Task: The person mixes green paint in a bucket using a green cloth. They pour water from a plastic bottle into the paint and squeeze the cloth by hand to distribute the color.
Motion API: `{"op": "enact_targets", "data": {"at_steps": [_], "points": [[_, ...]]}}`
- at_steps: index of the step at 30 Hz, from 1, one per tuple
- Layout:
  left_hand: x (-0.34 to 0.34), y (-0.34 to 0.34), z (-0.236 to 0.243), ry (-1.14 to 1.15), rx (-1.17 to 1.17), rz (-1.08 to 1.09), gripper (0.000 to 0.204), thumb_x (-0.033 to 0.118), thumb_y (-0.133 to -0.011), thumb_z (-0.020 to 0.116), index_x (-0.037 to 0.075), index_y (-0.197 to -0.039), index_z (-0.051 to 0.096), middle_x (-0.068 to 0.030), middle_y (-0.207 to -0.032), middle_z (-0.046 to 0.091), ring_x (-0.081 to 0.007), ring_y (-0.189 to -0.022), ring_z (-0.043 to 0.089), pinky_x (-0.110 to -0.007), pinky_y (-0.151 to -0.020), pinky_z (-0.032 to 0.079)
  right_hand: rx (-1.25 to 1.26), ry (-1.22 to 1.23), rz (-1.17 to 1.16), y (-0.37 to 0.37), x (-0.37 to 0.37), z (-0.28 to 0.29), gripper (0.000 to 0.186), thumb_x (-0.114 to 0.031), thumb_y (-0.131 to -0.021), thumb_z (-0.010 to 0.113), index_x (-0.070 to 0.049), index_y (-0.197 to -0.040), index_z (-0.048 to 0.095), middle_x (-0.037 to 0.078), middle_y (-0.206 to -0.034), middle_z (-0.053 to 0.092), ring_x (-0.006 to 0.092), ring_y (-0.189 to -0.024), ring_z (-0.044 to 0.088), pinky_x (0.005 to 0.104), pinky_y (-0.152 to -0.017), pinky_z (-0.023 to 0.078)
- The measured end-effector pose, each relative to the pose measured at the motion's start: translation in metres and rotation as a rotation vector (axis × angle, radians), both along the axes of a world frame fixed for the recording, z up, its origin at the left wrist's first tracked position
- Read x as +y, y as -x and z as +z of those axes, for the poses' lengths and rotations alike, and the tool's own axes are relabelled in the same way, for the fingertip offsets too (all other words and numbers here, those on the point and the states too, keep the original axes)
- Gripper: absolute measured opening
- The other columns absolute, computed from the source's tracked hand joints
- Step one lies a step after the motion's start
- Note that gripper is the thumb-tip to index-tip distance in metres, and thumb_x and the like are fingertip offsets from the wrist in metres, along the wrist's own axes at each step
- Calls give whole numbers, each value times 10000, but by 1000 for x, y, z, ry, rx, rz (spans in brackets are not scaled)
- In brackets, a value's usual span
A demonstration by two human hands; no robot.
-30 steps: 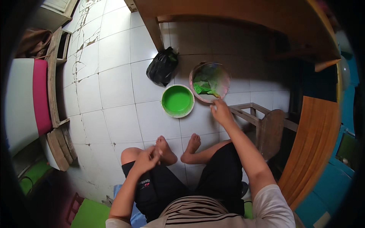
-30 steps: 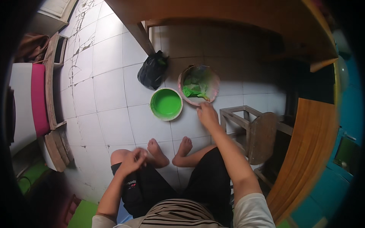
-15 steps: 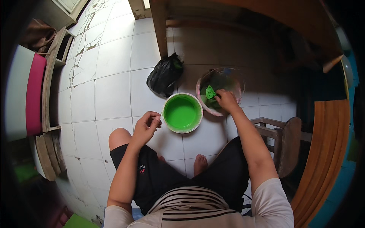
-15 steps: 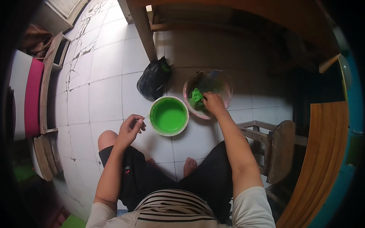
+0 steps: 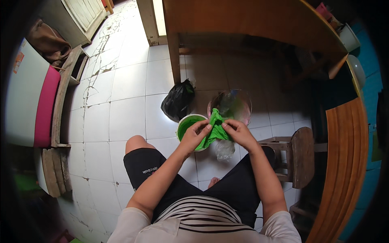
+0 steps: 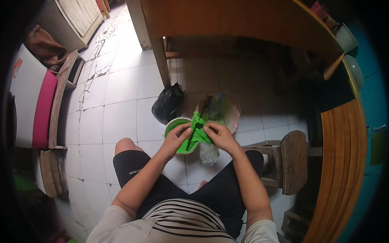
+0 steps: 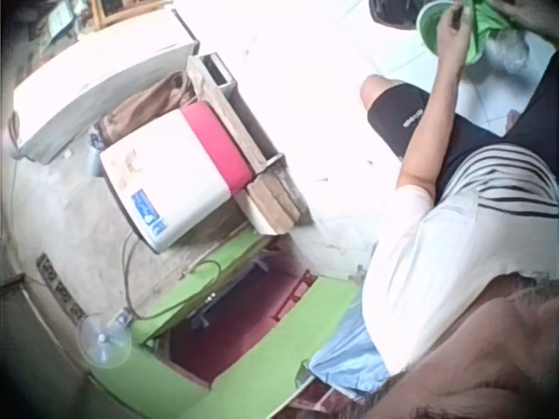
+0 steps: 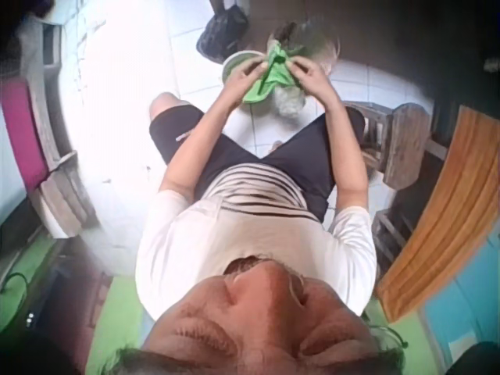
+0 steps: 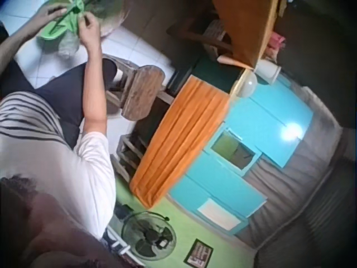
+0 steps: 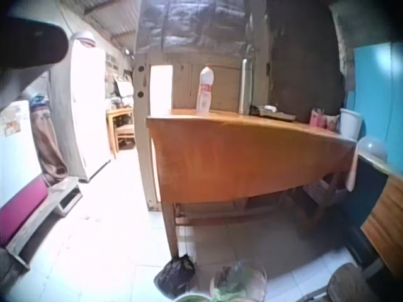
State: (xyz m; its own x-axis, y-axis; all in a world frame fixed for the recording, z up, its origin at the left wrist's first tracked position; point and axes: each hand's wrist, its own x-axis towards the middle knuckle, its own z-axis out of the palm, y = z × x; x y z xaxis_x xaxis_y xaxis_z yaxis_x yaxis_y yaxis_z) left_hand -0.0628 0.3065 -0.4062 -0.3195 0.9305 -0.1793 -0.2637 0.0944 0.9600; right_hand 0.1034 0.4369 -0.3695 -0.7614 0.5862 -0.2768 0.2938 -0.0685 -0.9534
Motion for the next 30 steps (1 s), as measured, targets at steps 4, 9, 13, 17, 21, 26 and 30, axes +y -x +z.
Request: {"op": "enact_targets", "data": {"at_steps": [4,9,13,17,21,26,30], "points": [[-10,-11,14,66,-36,124,356,234,-907,677,-18,-1141,582,-72,-1026,640,-99,-892,624,-221,-777,493,47,-61,12,12,-19,-5,203,-200,-960,584,-9,-1009,631,-10,-865,602,55,-805,534,227,-710,451],[-13,-7,-7,-1,62,278,182,146,-933,626,10,-1049,592,-33,-972,620,-74,-820,595,-208,-732,481,34,-142,-53,18,-27,-12,178,-194,-926,640,-26,-980,617,-60,-741,553,-1,-622,457,175,-540,370],[-17,-3,-26,19,-56,333,148,144,-935,620,42,-1032,574,5,-937,588,-67,-802,571,-199,-701,463,60,5,-136,23,-32,-10,156,-144,-901,668,-30,-994,616,-59,-761,547,-9,-637,452,160,-551,364],[-23,0,-50,29,-177,356,148,38,-900,617,63,-1019,532,22,-886,557,-56,-794,554,-190,-699,448,50,72,-159,23,-35,-24,165,-126,-895,673,-21,-1003,604,-65,-769,526,-14,-641,438,149,-570,369],[-28,3,-51,21,-223,325,157,20,-889,617,52,-1015,531,3,-935,551,-63,-835,521,-208,-739,427,58,87,-144,22,-38,-33,166,-129,-893,675,-29,-1002,600,-60,-776,527,-9,-655,435,153,-587,376],[-32,19,-32,11,-257,178,334,148,-938,565,24,-1247,546,-113,-1221,545,-168,-1118,534,-310,-937,465,-1,-51,-149,19,-44,-35,165,-136,-882,684,-50,-990,594,-47,-814,540,17,-715,443,175,-626,392],[-29,25,-24,18,0,101,337,240,-946,609,37,-1216,597,-32,-1117,623,-119,-994,561,-258,-894,434,-33,-47,-126,16,-46,-32,168,-137,-878,687,-49,-988,596,-44,-823,539,23,-725,449,177,-628,395]]}}
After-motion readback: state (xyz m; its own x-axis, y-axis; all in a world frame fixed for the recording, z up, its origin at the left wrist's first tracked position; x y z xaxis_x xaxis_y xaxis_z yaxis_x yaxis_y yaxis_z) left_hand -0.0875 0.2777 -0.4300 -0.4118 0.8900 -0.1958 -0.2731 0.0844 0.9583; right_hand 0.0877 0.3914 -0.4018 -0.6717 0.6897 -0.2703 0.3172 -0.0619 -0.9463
